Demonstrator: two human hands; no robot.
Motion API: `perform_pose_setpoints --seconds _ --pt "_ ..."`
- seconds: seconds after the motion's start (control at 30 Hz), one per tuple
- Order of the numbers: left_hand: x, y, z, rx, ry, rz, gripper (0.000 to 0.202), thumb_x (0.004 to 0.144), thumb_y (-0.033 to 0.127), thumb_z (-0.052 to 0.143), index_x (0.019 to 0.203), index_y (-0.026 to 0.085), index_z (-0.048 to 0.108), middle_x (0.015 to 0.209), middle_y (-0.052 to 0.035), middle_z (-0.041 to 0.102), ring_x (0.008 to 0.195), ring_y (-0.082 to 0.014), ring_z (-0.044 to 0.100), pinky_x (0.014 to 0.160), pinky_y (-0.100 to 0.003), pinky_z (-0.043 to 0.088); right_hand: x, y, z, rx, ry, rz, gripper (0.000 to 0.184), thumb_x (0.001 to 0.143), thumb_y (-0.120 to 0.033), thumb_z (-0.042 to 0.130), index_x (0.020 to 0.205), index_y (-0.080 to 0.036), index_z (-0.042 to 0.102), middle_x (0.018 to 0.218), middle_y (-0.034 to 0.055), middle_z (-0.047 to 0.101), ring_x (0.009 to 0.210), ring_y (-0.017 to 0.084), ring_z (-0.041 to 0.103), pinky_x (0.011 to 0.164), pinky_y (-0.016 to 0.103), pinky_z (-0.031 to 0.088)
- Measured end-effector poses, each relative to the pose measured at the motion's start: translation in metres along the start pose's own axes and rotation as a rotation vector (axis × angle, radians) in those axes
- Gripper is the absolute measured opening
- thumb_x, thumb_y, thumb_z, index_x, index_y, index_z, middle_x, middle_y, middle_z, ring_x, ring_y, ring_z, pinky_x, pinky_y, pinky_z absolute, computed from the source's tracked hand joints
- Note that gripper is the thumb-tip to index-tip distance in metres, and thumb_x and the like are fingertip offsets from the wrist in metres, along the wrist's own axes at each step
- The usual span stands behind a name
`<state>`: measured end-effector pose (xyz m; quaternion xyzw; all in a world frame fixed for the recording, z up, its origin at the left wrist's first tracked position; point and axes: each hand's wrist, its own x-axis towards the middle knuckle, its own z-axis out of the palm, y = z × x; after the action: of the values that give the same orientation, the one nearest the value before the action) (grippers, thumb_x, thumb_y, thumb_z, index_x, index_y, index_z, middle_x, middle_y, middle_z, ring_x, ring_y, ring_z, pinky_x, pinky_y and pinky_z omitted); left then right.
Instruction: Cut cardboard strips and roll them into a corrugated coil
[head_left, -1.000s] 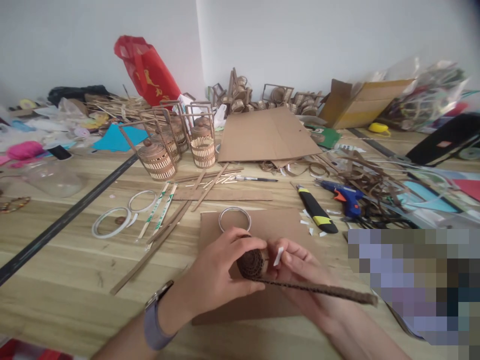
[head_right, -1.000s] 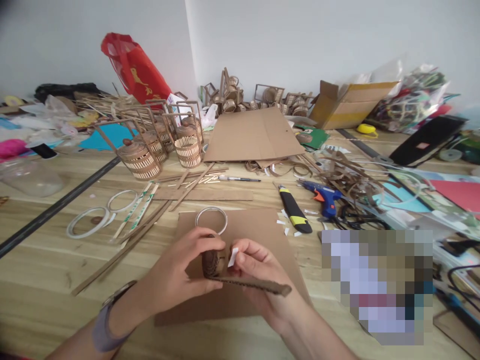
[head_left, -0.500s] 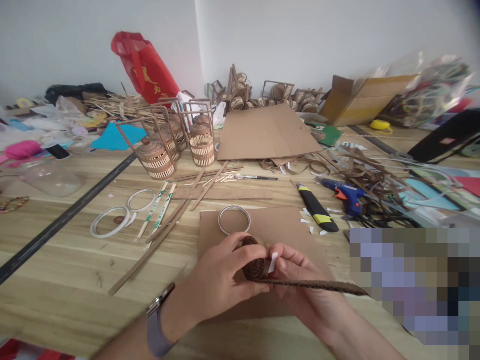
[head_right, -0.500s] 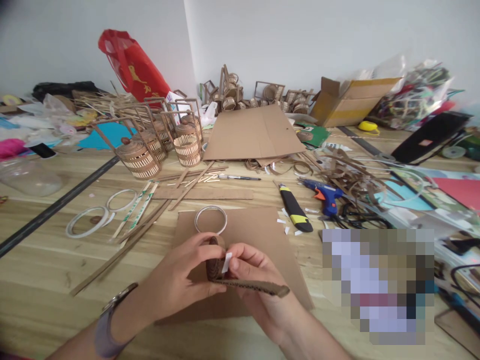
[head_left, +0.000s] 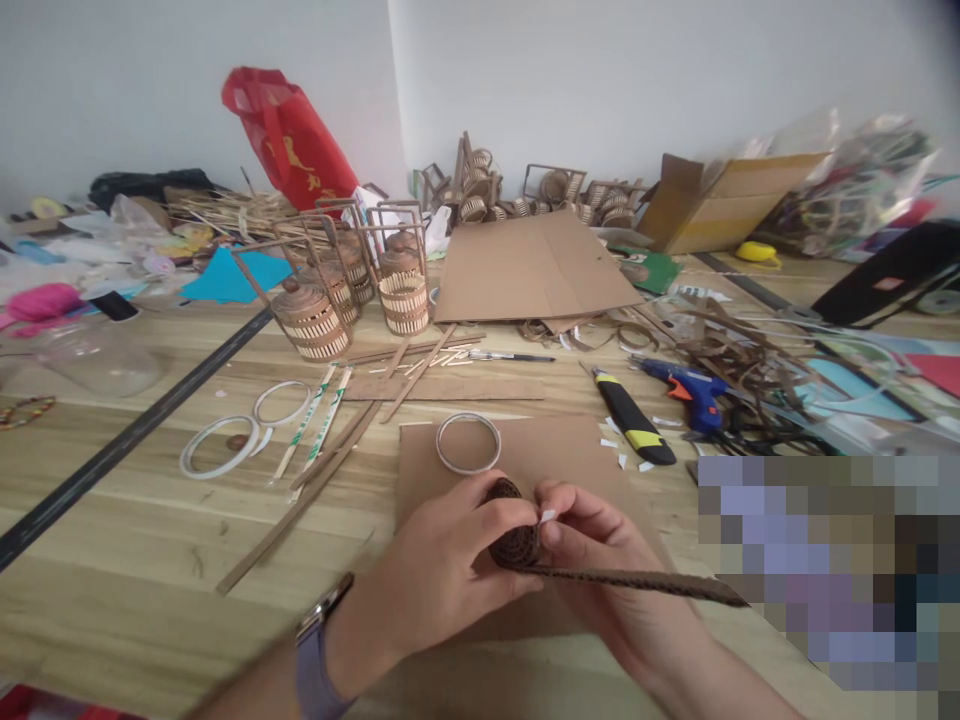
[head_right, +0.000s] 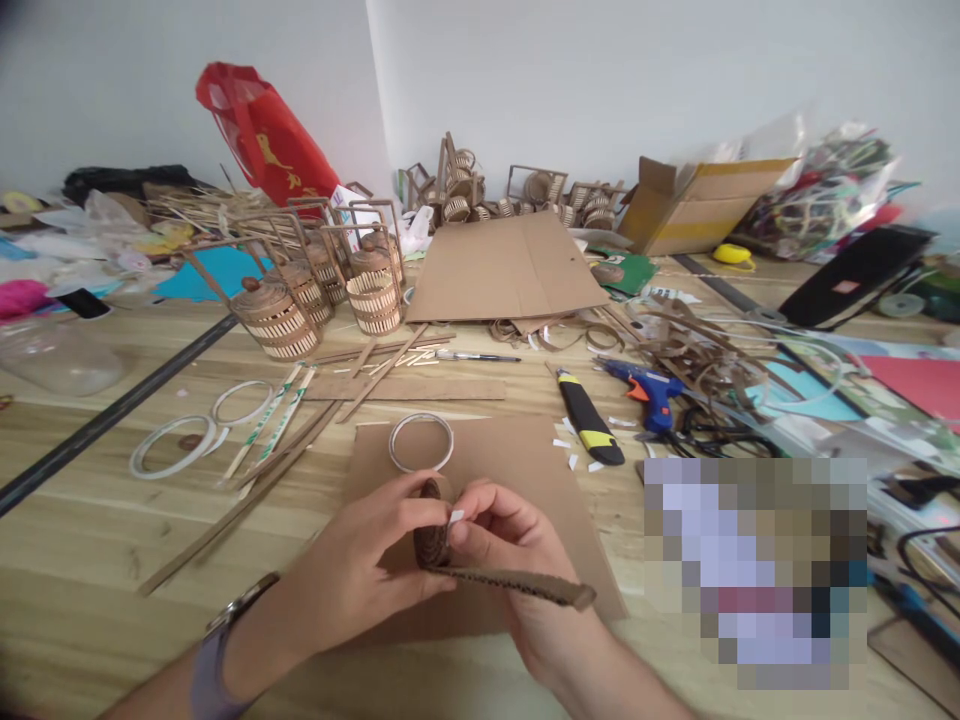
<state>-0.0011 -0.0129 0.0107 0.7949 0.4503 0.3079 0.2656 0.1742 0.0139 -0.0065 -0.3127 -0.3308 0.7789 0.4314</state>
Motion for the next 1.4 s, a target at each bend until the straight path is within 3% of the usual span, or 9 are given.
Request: perform_pose_setpoints --seconds 0.33,0.43,0.53,0.63,0.83,1.03,1.17,1.27,1.4 --pt "-0.003 0.0 0.005 -0.034 0.065 0.01 0.03 0.087 0.03 0.068 0.113 0.025 0.056 0.12 -0.0076 0.062 0.11 -0.0243 0.064 0.091 -0.033 0.053 -0.001 -0.003 0.005 -0.088 0.024 -0.122 0.017 0.065 -0.032 0.087 0.07 -0.024 0.072 0.069 -0.0018 0.059 0.063 0.011 0.053 0.057 0.02 0.045" --pt "-0.004 -0.001 0.008 -0.063 0.123 -0.045 0.036 0.084 0.034 0.072 0.112 0.022 0.053 0.122 -0.0095 0.063 0.115 -0.0269 0.062 0.094 -0.036 0.052 0.001 -0.003 0.004 -0.105 0.006 -0.123 0.015 0.068 -0.031 0.085 0.072 -0.025 0.073 0.07 -0.0019 0.059 0.062 0.01 0.053 0.056 0.019 0.045" --pt "-0.003 0.002 0.009 -0.072 0.142 -0.113 0.037 0.083 0.034 0.072 0.112 0.022 0.052 0.117 -0.0083 0.066 0.107 -0.026 0.066 0.088 -0.035 0.055 0.002 -0.002 0.003 -0.113 -0.005 -0.128 0.013 0.069 -0.03 0.084 0.072 -0.025 0.072 0.073 -0.002 0.059 0.063 0.01 0.053 0.056 0.02 0.046" --pt "-0.002 0.005 0.009 -0.087 0.139 -0.126 0.036 0.082 0.029 0.072 0.111 0.022 0.053 0.112 -0.0066 0.067 0.1 -0.0244 0.068 0.084 -0.034 0.056 0.002 -0.002 0.003 -0.12 -0.024 -0.141 0.014 0.07 -0.031 0.084 0.075 -0.025 0.071 0.076 -0.0015 0.059 0.064 0.011 0.054 0.057 0.021 0.047" --pt "-0.002 0.005 0.009 -0.1 0.152 -0.084 0.039 0.083 0.024 0.07 0.116 0.023 0.051 0.12 -0.0069 0.065 0.104 -0.0241 0.066 0.088 -0.034 0.055 -0.001 -0.005 0.002 -0.157 -0.083 -0.119 0.018 0.073 -0.034 0.081 0.08 -0.027 0.067 0.075 -0.0014 0.061 0.066 0.013 0.054 0.059 0.023 0.047" --pt "0.0 0.006 0.009 -0.084 0.157 -0.037 0.029 0.087 0.023 0.064 0.112 0.023 0.051 0.107 -0.0041 0.066 0.093 -0.021 0.067 0.08 -0.03 0.054 -0.001 -0.006 -0.003 -0.209 -0.149 -0.141 0.013 0.081 -0.032 0.075 0.088 -0.027 0.066 0.08 -0.0003 0.062 0.069 0.012 0.055 0.062 0.023 0.047" --pt "-0.001 0.003 0.012 -0.063 0.17 0.032 0.029 0.089 0.022 0.061 0.114 0.024 0.047 0.109 -0.0049 0.064 0.096 -0.0213 0.066 0.082 -0.031 0.053 0.001 -0.008 -0.002 -0.202 -0.16 -0.2 0.031 0.078 -0.032 0.079 0.105 -0.031 0.064 0.08 -0.0018 0.059 0.067 0.012 0.054 0.058 0.022 0.046" --pt "-0.002 0.002 0.014 -0.056 0.17 0.055 0.035 0.089 0.019 0.06 0.119 0.023 0.043 0.112 -0.0064 0.063 0.1 -0.0218 0.065 0.085 -0.032 0.053 0.001 -0.006 -0.001 -0.243 -0.124 -0.22 0.028 0.078 -0.034 0.079 0.102 -0.03 0.065 0.075 -0.0025 0.056 0.064 0.011 0.051 0.057 0.021 0.045" --pt "0.002 0.007 0.011 -0.006 0.065 0.001 0.033 0.086 0.012 0.062 0.114 0.024 0.049 0.114 -0.0055 0.062 0.102 -0.022 0.065 0.087 -0.031 0.054 0.001 0.005 -0.003 -0.157 -0.11 -0.207 0.025 0.077 -0.036 0.077 0.099 -0.029 0.066 0.076 -0.002 0.056 0.063 0.011 0.048 0.056 0.02 0.043"
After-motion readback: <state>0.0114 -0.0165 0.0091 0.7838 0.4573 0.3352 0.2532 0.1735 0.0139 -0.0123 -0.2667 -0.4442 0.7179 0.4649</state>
